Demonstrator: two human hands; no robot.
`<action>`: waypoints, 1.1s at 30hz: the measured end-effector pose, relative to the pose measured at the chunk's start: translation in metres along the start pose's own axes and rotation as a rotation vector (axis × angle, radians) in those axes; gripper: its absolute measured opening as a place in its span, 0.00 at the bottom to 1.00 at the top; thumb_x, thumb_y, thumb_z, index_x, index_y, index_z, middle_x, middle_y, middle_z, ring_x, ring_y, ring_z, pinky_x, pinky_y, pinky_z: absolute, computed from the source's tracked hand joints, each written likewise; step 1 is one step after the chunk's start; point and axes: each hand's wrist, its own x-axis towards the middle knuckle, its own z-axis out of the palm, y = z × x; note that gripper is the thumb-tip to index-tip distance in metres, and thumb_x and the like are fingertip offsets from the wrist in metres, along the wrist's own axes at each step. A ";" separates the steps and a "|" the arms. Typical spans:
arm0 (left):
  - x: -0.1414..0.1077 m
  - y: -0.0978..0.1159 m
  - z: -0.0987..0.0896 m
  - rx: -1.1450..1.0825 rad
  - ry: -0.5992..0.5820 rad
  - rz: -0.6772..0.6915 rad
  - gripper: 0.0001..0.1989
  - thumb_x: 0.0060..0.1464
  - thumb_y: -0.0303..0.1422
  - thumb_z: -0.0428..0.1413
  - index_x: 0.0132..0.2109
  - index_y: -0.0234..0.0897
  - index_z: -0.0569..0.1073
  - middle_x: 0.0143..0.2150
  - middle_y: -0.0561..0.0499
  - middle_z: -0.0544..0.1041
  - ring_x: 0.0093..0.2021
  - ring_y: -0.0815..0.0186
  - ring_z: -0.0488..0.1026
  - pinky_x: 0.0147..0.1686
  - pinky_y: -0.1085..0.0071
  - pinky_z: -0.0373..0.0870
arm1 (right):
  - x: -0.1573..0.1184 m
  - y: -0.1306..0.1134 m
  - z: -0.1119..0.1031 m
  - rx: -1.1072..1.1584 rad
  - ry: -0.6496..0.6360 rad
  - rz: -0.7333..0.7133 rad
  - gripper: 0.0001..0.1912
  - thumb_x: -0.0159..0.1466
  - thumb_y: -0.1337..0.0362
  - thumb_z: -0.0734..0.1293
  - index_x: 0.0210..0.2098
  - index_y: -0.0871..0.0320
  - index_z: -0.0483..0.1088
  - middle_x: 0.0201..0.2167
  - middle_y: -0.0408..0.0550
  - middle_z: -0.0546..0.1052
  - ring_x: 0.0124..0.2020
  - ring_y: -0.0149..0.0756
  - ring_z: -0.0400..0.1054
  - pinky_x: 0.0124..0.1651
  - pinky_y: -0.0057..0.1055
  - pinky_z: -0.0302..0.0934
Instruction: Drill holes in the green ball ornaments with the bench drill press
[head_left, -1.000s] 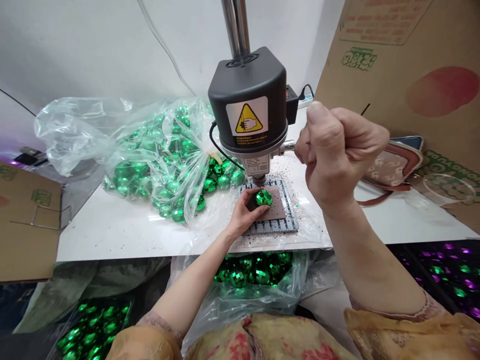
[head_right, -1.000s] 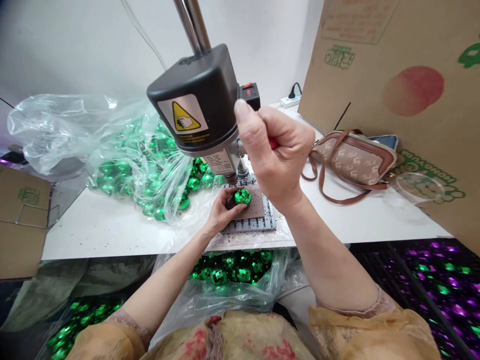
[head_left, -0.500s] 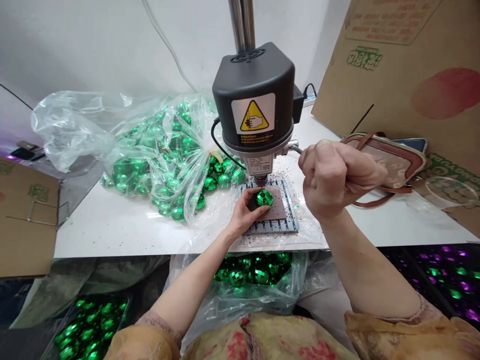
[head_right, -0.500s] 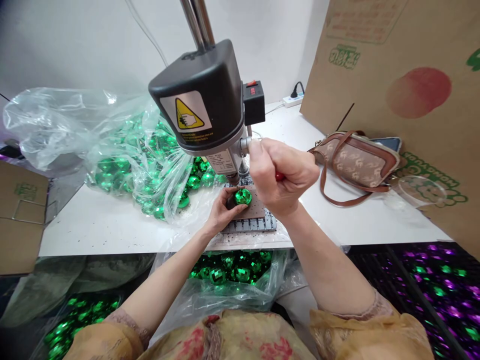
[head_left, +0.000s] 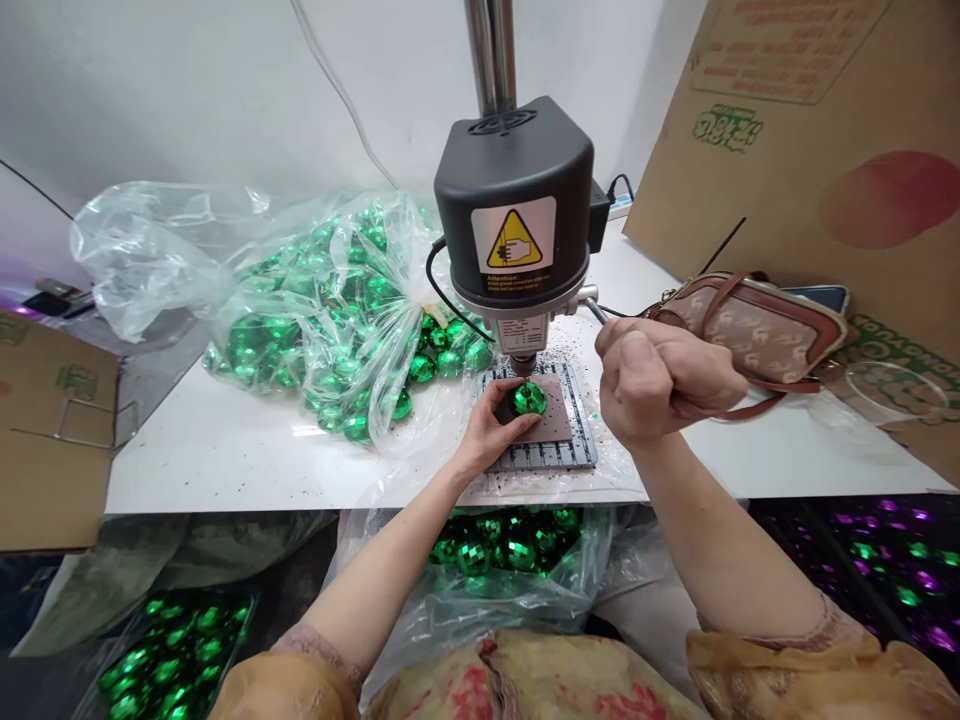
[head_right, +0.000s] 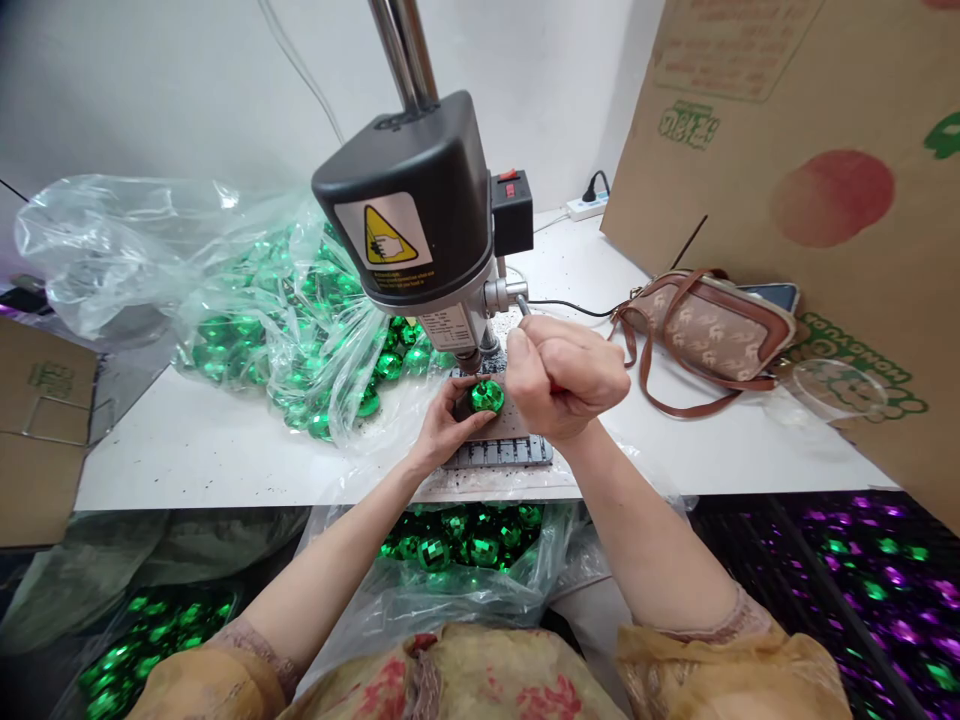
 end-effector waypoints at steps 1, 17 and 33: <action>0.000 0.000 0.000 -0.001 -0.001 -0.002 0.30 0.50 0.47 0.70 0.54 0.37 0.71 0.52 0.42 0.79 0.55 0.55 0.76 0.57 0.57 0.72 | -0.002 0.000 -0.002 0.004 -0.011 -0.016 0.27 0.61 0.68 0.65 0.17 0.58 0.42 0.12 0.37 0.49 0.13 0.24 0.44 0.18 0.31 0.42; -0.049 0.028 -0.011 0.318 0.146 0.186 0.19 0.53 0.38 0.68 0.50 0.40 0.74 0.49 0.44 0.78 0.50 0.57 0.77 0.50 0.60 0.74 | 0.062 -0.019 0.028 0.027 0.011 0.283 0.26 0.65 0.64 0.69 0.15 0.59 0.54 0.12 0.36 0.52 0.15 0.20 0.48 0.22 0.28 0.41; -0.185 -0.006 -0.036 1.273 -0.791 0.238 0.23 0.66 0.39 0.55 0.65 0.41 0.68 0.61 0.39 0.76 0.49 0.55 0.79 0.48 0.59 0.75 | 0.058 -0.023 0.024 -0.038 -0.012 0.315 0.25 0.67 0.65 0.65 0.16 0.59 0.52 0.13 0.35 0.54 0.17 0.18 0.53 0.23 0.27 0.44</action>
